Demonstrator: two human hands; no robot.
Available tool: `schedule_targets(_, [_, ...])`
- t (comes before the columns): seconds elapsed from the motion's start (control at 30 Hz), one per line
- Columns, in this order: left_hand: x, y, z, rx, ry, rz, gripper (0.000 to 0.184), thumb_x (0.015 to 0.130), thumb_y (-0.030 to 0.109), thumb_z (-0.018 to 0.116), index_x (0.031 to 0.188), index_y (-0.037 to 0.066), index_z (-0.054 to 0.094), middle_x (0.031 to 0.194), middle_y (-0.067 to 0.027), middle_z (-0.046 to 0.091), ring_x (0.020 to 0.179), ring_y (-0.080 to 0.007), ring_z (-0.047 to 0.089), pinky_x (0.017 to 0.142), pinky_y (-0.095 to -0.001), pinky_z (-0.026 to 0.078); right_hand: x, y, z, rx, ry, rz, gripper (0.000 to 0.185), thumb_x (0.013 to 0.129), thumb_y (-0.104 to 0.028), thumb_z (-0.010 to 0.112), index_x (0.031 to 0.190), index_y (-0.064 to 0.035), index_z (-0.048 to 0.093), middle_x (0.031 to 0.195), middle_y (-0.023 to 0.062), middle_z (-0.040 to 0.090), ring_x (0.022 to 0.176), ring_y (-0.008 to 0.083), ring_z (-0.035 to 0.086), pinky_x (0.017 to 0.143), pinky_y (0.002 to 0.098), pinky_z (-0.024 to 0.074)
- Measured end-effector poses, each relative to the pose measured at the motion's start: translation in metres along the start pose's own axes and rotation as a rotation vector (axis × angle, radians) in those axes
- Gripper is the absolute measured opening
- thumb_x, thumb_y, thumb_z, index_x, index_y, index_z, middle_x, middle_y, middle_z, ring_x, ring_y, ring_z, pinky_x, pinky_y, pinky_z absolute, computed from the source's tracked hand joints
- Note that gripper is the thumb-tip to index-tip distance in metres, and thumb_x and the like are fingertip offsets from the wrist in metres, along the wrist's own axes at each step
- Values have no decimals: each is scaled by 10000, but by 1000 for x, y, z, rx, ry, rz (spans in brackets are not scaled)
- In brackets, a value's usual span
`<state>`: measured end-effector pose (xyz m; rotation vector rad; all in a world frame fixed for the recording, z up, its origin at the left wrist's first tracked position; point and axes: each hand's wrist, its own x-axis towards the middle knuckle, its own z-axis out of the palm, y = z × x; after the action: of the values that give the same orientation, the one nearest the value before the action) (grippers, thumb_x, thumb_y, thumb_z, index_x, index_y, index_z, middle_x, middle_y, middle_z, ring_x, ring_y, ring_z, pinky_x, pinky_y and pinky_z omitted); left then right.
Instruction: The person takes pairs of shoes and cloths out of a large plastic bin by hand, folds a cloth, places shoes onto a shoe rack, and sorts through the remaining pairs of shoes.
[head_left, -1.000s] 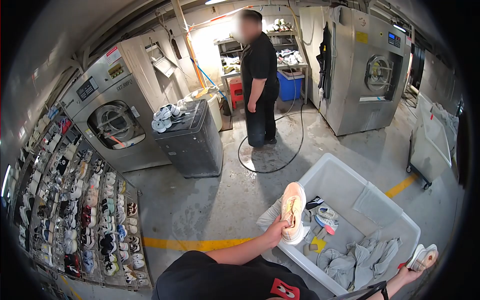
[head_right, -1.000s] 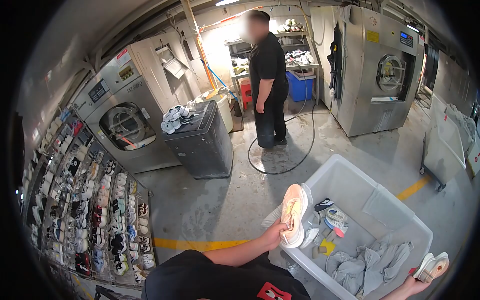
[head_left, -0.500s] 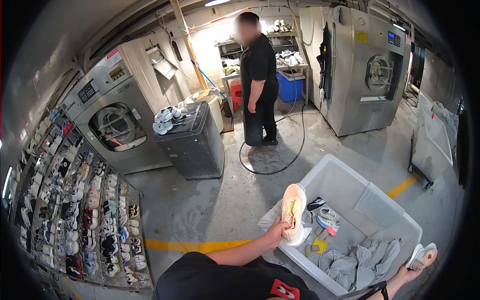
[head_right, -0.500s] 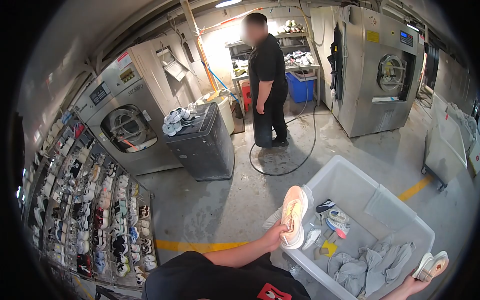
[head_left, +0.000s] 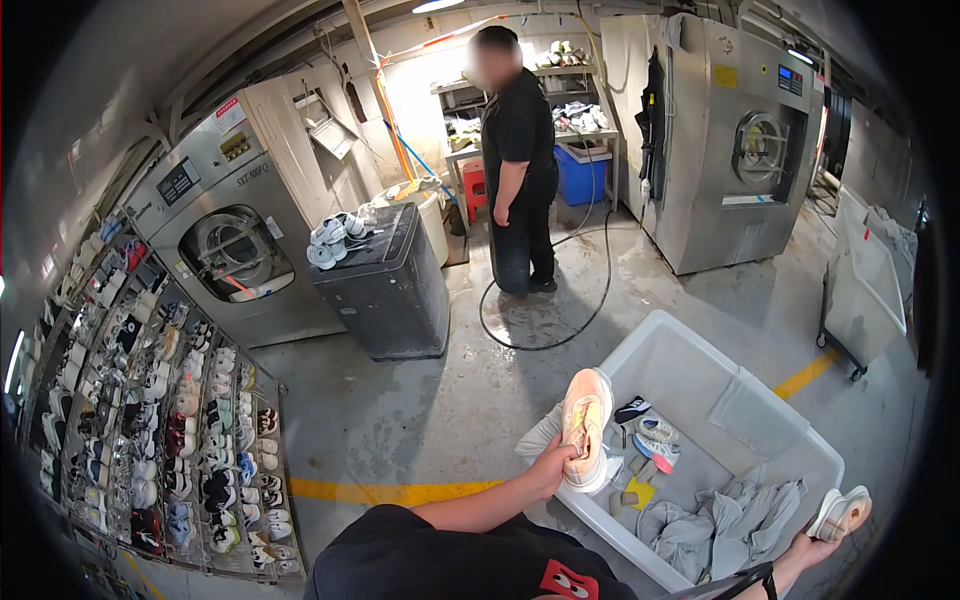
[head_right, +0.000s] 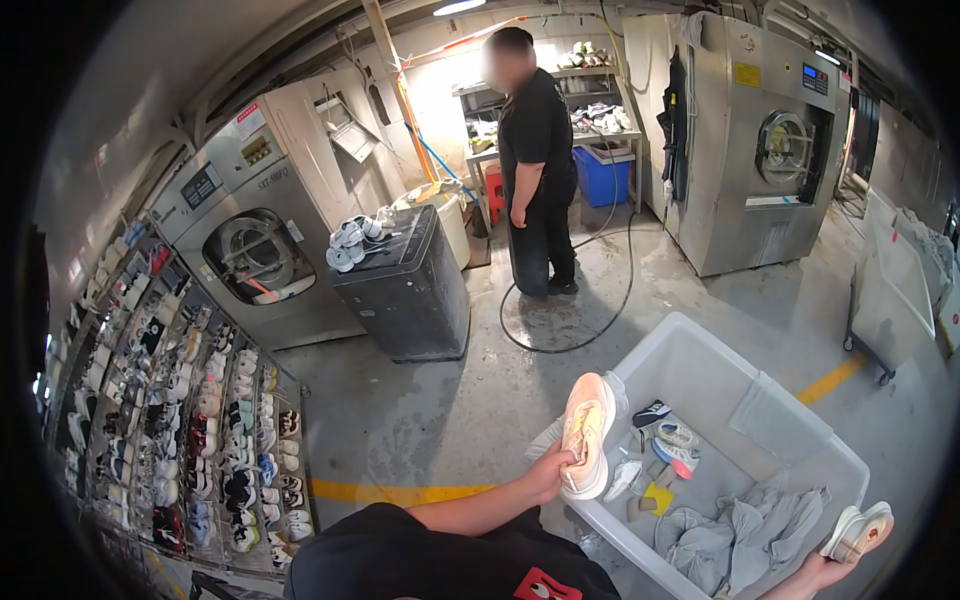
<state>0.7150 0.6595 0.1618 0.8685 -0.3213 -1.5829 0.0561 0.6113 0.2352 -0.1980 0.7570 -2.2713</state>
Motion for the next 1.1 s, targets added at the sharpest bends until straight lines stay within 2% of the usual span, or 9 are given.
schedule_targets(0.23, [4,-4,-4,-9,14,1,681,860,34,553,1501,48,323,1337,-111,582,1201,-200,616,1048,-365,491,10,6,-12,23,-54,22,414,1033,-186,483,1355,72,527,1294,197,630,1143,317,659,1001,439,577])
schedule_targets(0.53, [2,-3,0,6,14,-9,666,858,33,553,1491,54,349,1320,-102,593,1189,-196,622,1037,-356,494,-1,11,4,3,36,2,420,1037,-198,488,1368,58,526,1322,179,620,1166,309,649,1015,430,565])
schedule_targets(0.83, [6,-6,-4,4,8,-6,654,852,22,538,1486,66,382,1312,-94,599,1180,-196,627,1031,-357,500,-6,13,7,30,25,13,426,1040,-198,484,1379,57,515,1322,171,620,1179,294,643,1041,421,545])
schedule_targets(1.0, [6,-6,-4,5,-1,2,668,850,21,536,1495,66,368,1311,-95,598,1179,-197,626,1031,-364,503,7,21,-12,7,-71,14,437,1040,-197,483,1390,65,504,1344,178,604,1208,298,624,1067,428,526])
schedule_targets(1.1, [2,-2,0,17,13,-2,687,845,20,538,1504,67,349,1311,-97,596,1179,-197,624,1029,-364,503,-22,32,20,0,11,64,442,1044,-195,475,1403,61,493,1360,183,591,1228,307,609,1087,443,510])
